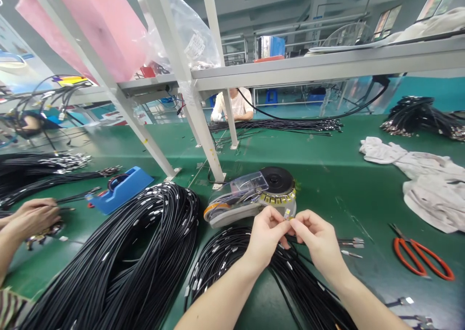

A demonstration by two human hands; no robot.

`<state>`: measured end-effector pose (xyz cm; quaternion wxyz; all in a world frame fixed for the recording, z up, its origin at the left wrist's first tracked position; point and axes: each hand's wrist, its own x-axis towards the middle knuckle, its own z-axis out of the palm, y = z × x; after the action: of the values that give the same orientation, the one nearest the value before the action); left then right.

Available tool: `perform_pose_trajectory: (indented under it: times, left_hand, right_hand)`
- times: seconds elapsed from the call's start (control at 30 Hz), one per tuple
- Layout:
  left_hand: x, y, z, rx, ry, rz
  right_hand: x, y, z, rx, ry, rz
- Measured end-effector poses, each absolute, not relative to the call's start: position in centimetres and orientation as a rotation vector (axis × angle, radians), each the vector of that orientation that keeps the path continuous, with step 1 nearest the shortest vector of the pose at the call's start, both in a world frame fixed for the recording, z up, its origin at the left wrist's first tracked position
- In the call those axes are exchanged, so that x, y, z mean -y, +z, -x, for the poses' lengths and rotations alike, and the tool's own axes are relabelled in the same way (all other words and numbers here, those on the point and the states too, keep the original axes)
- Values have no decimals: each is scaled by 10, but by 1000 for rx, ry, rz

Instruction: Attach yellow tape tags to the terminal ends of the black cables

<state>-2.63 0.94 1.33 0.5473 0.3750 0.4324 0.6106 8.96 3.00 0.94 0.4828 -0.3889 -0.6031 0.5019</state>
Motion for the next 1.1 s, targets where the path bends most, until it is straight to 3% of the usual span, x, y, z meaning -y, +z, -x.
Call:
perform_pose_trajectory:
  times: [1.1]
  left_hand:
    - [-6,8,26,-1197,1415,-1113]
  right_hand:
    - [-37,12,-96,1561,1284,904]
